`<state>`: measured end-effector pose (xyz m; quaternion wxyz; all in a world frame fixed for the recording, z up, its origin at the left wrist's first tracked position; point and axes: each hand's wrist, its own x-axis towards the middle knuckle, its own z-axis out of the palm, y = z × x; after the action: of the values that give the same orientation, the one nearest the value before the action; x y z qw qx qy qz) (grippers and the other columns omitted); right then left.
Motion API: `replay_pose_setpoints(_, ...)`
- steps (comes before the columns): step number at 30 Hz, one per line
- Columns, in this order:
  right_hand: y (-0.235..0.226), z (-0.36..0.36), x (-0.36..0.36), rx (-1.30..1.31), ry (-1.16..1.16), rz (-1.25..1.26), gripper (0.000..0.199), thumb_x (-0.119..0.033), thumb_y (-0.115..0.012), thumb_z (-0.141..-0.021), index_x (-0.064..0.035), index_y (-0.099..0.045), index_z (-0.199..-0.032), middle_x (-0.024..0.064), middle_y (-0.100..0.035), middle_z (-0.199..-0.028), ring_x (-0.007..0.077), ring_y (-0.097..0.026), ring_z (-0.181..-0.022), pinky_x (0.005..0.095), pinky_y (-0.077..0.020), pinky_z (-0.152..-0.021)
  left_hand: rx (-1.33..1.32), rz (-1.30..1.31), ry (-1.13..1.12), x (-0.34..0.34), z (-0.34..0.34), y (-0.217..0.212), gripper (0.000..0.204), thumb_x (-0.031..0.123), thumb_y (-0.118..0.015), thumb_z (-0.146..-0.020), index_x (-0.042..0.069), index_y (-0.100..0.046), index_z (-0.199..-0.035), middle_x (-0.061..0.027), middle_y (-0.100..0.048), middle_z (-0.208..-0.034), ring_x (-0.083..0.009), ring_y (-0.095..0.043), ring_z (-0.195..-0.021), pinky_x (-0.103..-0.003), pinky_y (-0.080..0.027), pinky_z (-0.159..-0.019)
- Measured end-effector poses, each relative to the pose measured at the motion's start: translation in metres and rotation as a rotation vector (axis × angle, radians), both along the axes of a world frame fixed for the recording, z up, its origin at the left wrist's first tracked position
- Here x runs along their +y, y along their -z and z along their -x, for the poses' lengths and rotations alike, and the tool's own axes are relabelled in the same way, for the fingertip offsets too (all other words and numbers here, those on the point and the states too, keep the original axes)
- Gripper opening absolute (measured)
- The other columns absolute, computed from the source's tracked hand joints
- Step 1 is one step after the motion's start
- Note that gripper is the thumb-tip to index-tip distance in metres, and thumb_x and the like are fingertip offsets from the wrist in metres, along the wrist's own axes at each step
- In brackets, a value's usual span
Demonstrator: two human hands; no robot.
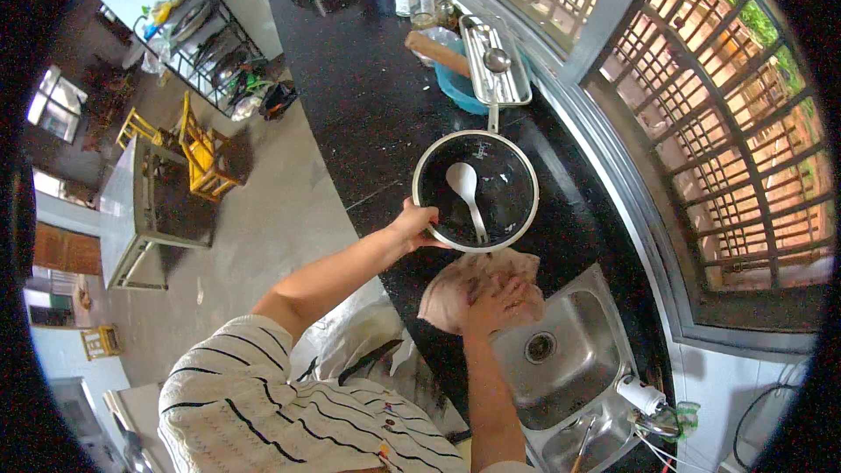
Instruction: The person cleans a kitchen countertop and sink area using a cloth. They wipe the sink, faucet, and surrounding counter, moving items like a red bowl, a pot, and spice jars aside to reach the surfaces. The person also wipes the range hood and the countertop near the stove.
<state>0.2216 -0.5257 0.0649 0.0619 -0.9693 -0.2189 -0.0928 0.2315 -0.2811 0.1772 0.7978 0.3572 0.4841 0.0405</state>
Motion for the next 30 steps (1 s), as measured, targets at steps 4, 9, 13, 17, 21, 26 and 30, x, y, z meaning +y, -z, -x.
replay_pose_setpoints(4,-0.013,0.049,0.063,0.077,-0.212,-0.157,0.067,-0.050,-0.063,-0.078,-0.0110,-0.055,-0.131,0.0228,-0.032,-0.152,0.0444,-0.025,-0.142,0.0636,-0.0153,-0.112,0.000,-0.007,-0.045,0.048,0.037,0.010,0.069,-0.005,-0.054,-0.077,0.009,-0.016,-0.133,-0.0249,-0.045,-0.119,-0.0425,-0.063,-0.092,-0.061,-0.061,-0.062)
replay_pose_setpoints(9,-0.013,0.044,0.134,0.159,-0.409,-0.116,0.060,-0.042,-0.065,-0.079,-0.0130,-0.055,-0.131,0.0183,-0.033,-0.153,0.0432,-0.026,-0.141,0.0643,-0.0158,-0.112,0.015,-0.029,-0.126,0.139,0.067,0.014,0.066,-0.003,-0.054,-0.076,0.010,-0.018,-0.130,-0.0210,-0.045,-0.113,-0.0402,-0.063,-0.086,-0.060,-0.061,-0.061)
replay_pose_setpoints(13,-0.024,0.026,0.209,0.214,-0.610,-0.151,0.059,-0.036,-0.067,-0.078,-0.0173,-0.056,-0.132,0.0161,-0.034,-0.153,0.0412,-0.027,-0.142,0.0637,-0.0171,-0.112,-0.070,-0.018,-0.174,0.223,0.074,0.018,0.054,-0.001,-0.053,-0.077,0.012,-0.023,-0.120,-0.0220,-0.045,-0.111,-0.0417,-0.063,-0.086,-0.059,-0.062,-0.062)
replay_pose_setpoints(17,-0.029,0.006,0.304,0.220,-0.788,-0.185,0.062,-0.031,-0.075,-0.071,-0.0160,-0.057,-0.129,0.0119,-0.034,-0.153,0.0355,-0.026,-0.144,0.0637,-0.0195,-0.112,-0.060,-0.020,-0.255,0.295,0.057,0.004,0.049,-0.003,-0.050,-0.080,0.012,-0.029,-0.122,-0.0183,-0.049,-0.107,-0.0402,-0.062,-0.094,-0.063,-0.061,-0.067)
replay_pose_setpoints(21,-0.035,-0.011,0.401,0.273,-0.926,-0.163,0.057,-0.037,-0.071,-0.075,-0.0169,-0.059,-0.127,0.0095,-0.039,-0.150,0.0303,-0.027,-0.144,0.0592,-0.0176,-0.115,-0.042,-0.039,-0.275,0.379,0.040,0.021,0.039,0.000,-0.050,-0.083,0.004,-0.034,-0.118,-0.0200,-0.052,-0.101,-0.0392,-0.063,-0.088,-0.057,-0.063,-0.068)
replay_pose_setpoints(26,-0.024,-0.043,0.504,0.250,-1.030,-0.197,0.058,-0.041,-0.066,-0.079,-0.0180,-0.057,-0.131,0.0101,-0.044,-0.147,0.0294,-0.029,-0.143,0.0529,-0.0162,-0.117,-0.080,0.000,-0.384,0.476,0.001,0.033,0.024,0.001,-0.051,-0.082,-0.008,-0.041,-0.102,-0.0224,-0.050,-0.101,-0.0436,-0.061,-0.089,-0.056,-0.063,-0.070)
replay_pose_setpoints(30,-0.022,-0.074,0.575,0.228,-1.024,-0.264,0.061,-0.042,-0.067,-0.075,-0.0166,-0.058,-0.129,0.0113,-0.044,-0.147,0.0298,-0.032,-0.141,0.0531,-0.0172,-0.116,-0.105,0.024,-0.423,0.552,-0.028,0.045,0.025,0.003,-0.050,-0.083,-0.008,-0.039,-0.103,-0.0252,-0.046,-0.106,-0.0507,-0.057,-0.094,-0.061,-0.061,-0.077)
